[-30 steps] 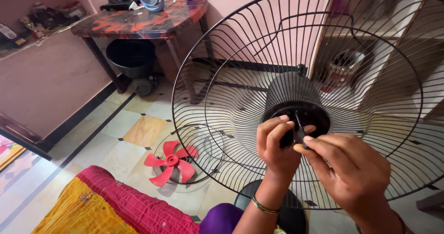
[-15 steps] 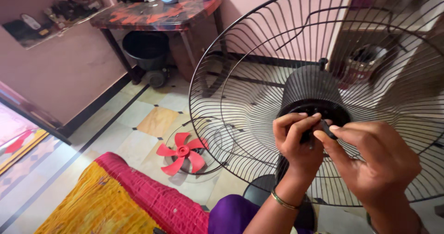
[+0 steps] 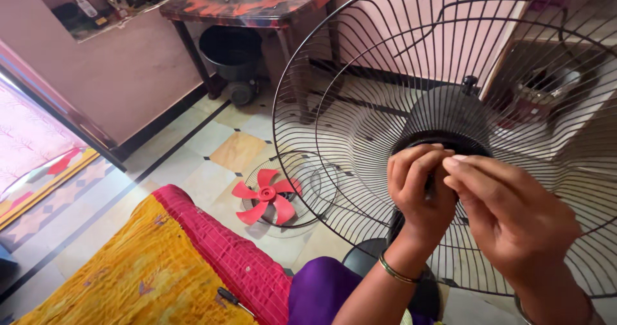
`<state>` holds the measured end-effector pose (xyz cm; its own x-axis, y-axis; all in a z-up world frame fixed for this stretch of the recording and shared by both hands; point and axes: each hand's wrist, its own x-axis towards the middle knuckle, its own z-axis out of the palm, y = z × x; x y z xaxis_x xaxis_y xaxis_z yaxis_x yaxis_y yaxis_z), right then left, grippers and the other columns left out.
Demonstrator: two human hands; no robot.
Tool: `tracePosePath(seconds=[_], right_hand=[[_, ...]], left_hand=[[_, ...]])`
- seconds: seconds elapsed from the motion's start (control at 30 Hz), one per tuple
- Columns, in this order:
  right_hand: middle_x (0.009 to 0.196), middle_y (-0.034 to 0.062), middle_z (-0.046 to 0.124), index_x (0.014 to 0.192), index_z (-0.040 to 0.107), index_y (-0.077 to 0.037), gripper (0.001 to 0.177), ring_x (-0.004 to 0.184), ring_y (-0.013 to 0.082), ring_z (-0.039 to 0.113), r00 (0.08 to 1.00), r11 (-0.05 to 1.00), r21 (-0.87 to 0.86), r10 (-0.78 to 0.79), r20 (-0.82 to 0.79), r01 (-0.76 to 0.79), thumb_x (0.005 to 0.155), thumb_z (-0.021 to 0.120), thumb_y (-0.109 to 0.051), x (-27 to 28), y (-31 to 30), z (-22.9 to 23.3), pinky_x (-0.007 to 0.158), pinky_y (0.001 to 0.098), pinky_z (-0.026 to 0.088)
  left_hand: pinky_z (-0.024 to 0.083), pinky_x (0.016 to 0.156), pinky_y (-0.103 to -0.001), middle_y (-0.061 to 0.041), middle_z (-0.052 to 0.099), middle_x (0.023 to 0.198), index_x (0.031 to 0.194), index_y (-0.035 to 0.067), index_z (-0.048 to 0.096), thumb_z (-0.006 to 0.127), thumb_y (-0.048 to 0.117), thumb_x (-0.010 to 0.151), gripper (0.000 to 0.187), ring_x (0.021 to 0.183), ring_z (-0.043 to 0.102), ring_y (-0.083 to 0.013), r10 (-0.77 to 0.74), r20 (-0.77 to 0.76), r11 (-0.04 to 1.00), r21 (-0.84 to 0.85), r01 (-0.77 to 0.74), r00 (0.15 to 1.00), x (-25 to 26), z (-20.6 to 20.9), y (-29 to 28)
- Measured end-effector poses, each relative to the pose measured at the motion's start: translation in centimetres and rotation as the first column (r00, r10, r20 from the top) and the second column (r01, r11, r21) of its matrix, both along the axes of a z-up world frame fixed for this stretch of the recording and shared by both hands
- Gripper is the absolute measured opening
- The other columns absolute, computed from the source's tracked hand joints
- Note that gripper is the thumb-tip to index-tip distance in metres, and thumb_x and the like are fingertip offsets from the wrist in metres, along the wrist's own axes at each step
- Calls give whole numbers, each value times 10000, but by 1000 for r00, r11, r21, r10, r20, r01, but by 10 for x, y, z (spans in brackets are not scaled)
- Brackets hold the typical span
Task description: The person uses a screwdriver to loosen and remove screws from the central hub of a standing electric fan. They repeatedly adjust the fan cage and remove the front grille, then continue unscrewing the central hub.
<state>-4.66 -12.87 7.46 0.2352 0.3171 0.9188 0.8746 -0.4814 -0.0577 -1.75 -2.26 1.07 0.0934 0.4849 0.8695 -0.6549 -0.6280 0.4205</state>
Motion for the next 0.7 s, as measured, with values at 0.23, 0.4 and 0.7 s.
tracePosePath(seconds=[0.23, 0.4, 0.7], right_hand=[[1097, 38, 744, 1111, 732, -82, 184, 935, 195, 738, 999, 999, -27, 23, 32, -22, 943, 802, -105, 5, -4, 1, 717, 270, 579], [991, 63, 728, 1020, 699, -64, 230, 846, 217, 716, 999, 998, 35, 47, 13, -47, 868, 845, -155, 8, 4, -5, 675, 290, 561], [987, 95, 735, 1029, 694, -36, 212, 904, 268, 734, 991, 991, 21, 134, 25, -135, 853, 808, -66, 1, 12, 1, 762, 344, 588]], left_hand=[[543, 908, -339, -57, 683, 1110, 1056, 72, 670, 686, 80, 972, 86, 1052, 664, -240, 9, -1, 1000, 9, -9, 1000, 1, -4, -3], [542, 920, -360, -59, 689, 1089, 1045, 75, 702, 701, 168, 980, 114, 1037, 670, -244, 44, 16, 999, 10, -44, 999, 2, -9, -3], [561, 934, -367, -64, 697, 1113, 1056, 69, 681, 686, 218, 1001, 159, 1049, 671, -241, 31, 39, 999, -14, -31, 999, 7, -20, -1]])
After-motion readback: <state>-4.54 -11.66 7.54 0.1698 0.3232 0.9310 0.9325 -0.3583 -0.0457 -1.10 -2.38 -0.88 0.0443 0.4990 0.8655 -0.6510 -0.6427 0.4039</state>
